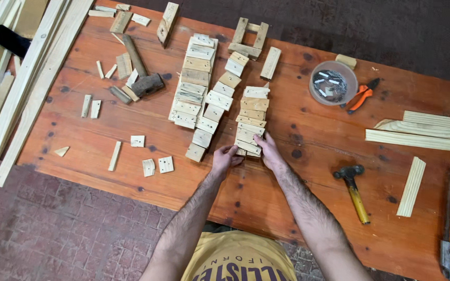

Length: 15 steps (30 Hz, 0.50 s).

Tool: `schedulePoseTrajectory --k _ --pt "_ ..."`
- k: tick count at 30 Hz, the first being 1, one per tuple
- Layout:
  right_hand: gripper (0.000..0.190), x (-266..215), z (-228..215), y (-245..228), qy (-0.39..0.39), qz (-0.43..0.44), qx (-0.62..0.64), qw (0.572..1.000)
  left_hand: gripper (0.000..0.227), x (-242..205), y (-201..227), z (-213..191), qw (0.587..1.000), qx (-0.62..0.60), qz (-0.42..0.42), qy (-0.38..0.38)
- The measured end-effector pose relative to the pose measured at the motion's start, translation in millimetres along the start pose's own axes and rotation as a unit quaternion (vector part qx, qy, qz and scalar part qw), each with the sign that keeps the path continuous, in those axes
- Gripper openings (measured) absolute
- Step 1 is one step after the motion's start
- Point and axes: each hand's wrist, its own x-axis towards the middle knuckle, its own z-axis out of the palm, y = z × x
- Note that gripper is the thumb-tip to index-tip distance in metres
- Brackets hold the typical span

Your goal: The person assembles small wooden blocks into vertical stacks by aligning them and hammering nails to secure them. They repeatedly pick up nails from a container, place them into pre-drilled holes, and drive them in with a hammer. Completed stacks are moved aside on the workbench.

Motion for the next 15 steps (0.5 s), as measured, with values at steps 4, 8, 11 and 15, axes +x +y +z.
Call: schedulePoseTrajectory --k 4,8,11,15 --pt "0.067 50.7 -48.2 46.4 0.039 -0.041 -0.113 0.992 0.056 16.6 -3.7 -1.1 1.000 -0.012 0.003 0.028" --pt "0.065 41.0 -17.0 24.1 0.073 -0.048 -0.194 0.977 0.050 30.7 -7.8 1.8 0.998 -0.030 -0.026 0.058" --pt "0.063 36.7 -8.7 20.3 0.115 -0.059 -0.248 0.960 0.050 43.0 -15.5 1.7 0.996 -0.041 -0.030 0.077" --pt "0.059 27.8 0.0 10.3 0.154 -0.078 -0.290 0.941 0.055 46.2 -17.0 3.9 0.991 0.012 -0.017 0.132"
